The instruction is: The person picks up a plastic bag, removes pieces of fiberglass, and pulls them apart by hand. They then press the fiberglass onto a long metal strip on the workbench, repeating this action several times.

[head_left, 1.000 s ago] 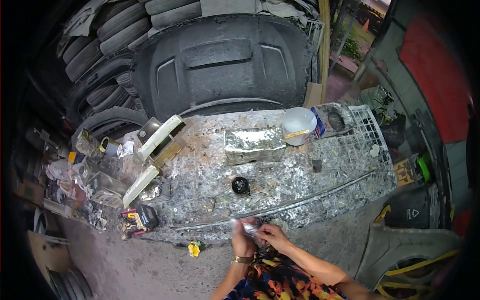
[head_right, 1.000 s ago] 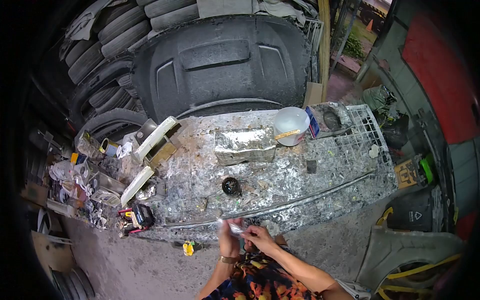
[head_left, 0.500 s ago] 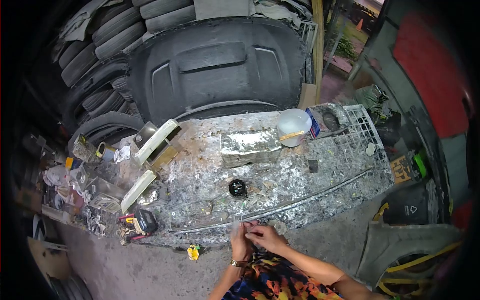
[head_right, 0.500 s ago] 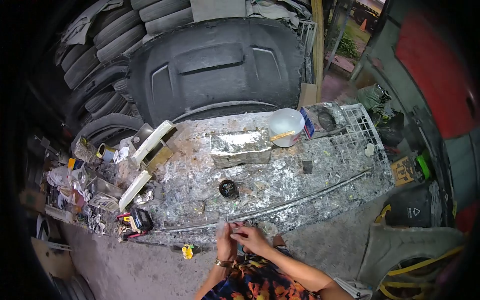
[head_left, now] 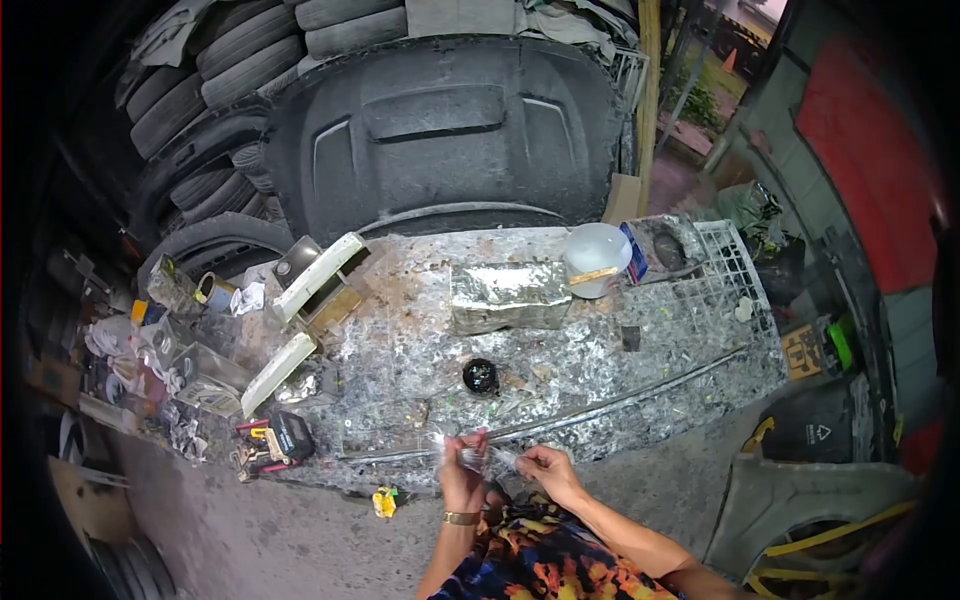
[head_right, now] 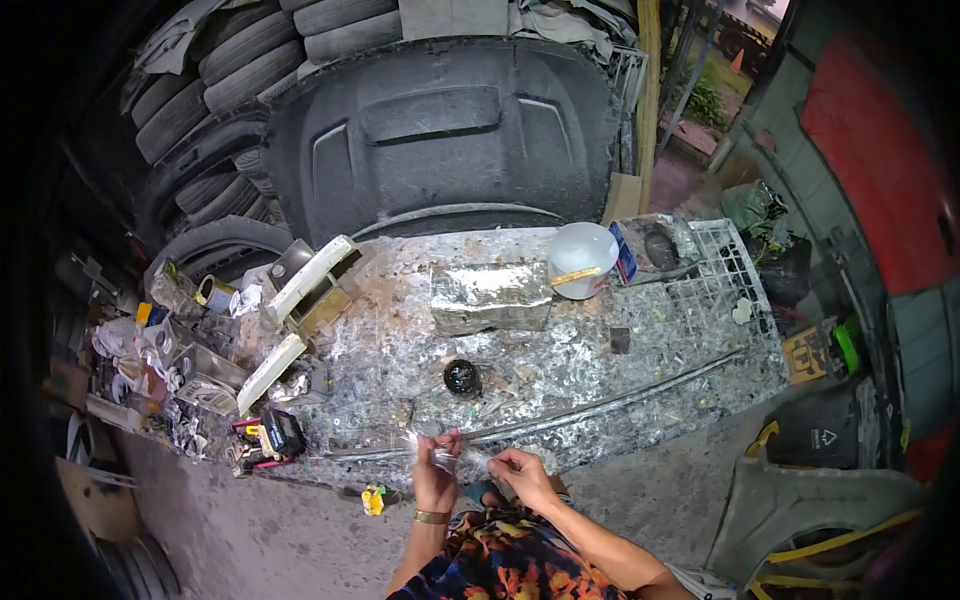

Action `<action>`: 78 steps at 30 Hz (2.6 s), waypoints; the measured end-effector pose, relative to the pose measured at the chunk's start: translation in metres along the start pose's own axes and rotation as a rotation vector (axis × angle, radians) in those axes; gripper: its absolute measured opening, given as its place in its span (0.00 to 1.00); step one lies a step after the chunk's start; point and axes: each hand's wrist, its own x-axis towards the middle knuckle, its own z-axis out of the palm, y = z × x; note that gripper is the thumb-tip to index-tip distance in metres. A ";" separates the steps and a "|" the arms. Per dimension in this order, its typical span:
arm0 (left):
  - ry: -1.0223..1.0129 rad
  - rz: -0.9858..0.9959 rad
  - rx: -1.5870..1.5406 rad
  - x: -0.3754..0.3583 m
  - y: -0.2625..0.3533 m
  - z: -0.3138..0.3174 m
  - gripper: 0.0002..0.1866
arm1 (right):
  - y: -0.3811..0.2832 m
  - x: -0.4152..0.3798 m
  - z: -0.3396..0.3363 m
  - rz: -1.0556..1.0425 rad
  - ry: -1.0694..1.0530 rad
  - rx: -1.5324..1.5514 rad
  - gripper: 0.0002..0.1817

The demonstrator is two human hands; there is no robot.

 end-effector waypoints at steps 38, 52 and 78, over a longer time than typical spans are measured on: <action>-0.816 0.735 2.045 0.020 -0.082 -0.028 0.10 | -0.012 0.017 -0.094 0.167 0.263 0.493 0.19; -0.846 0.528 2.091 0.025 -0.097 -0.016 0.22 | -0.330 -0.114 -0.059 -0.750 -0.800 1.529 0.25; -0.833 0.452 2.129 0.017 -0.101 0.001 0.19 | -0.329 -0.159 -0.087 -0.714 -0.538 1.585 0.30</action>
